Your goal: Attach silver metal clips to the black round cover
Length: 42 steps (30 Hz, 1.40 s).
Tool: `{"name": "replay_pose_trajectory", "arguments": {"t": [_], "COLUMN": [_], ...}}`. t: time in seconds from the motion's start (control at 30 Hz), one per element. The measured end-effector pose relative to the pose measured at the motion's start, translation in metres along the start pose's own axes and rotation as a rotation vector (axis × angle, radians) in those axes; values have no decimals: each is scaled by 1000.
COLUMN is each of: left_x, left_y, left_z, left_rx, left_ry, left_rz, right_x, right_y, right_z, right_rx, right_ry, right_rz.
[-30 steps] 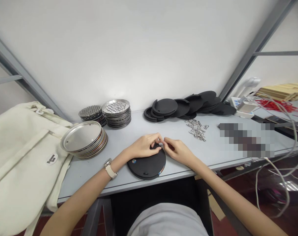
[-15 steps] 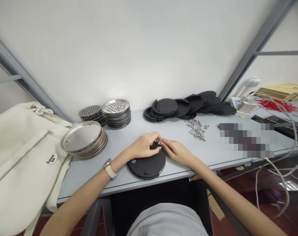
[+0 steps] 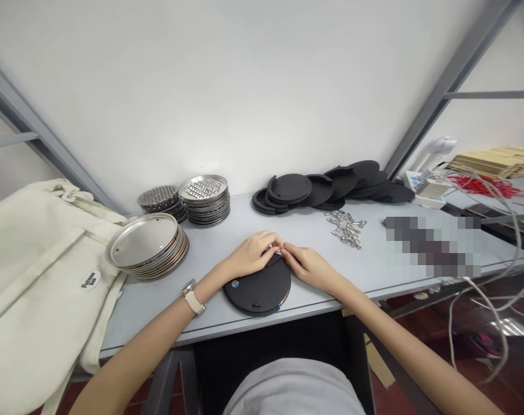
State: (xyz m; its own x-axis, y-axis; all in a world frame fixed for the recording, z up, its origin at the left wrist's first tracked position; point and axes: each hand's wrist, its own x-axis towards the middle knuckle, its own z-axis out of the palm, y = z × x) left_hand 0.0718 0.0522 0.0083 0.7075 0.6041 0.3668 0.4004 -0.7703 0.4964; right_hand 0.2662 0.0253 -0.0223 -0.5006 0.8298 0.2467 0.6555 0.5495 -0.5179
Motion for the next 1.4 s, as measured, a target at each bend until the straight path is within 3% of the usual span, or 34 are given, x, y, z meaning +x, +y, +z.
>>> {"name": "replay_pose_trajectory", "arguments": {"t": [0.9,1.4], "left_x": [-3,-3], "left_y": [4,0], "left_z": [2,1], "left_rx": [198,55], "left_ry": [-28,-64], "left_rz": [0,15], "right_x": [-2,-2], "right_y": [0,-1], "right_z": [-2,-2], "right_rx": [-54,-50], "right_ry": [-8,13], "right_rz": [-6,-15]}}
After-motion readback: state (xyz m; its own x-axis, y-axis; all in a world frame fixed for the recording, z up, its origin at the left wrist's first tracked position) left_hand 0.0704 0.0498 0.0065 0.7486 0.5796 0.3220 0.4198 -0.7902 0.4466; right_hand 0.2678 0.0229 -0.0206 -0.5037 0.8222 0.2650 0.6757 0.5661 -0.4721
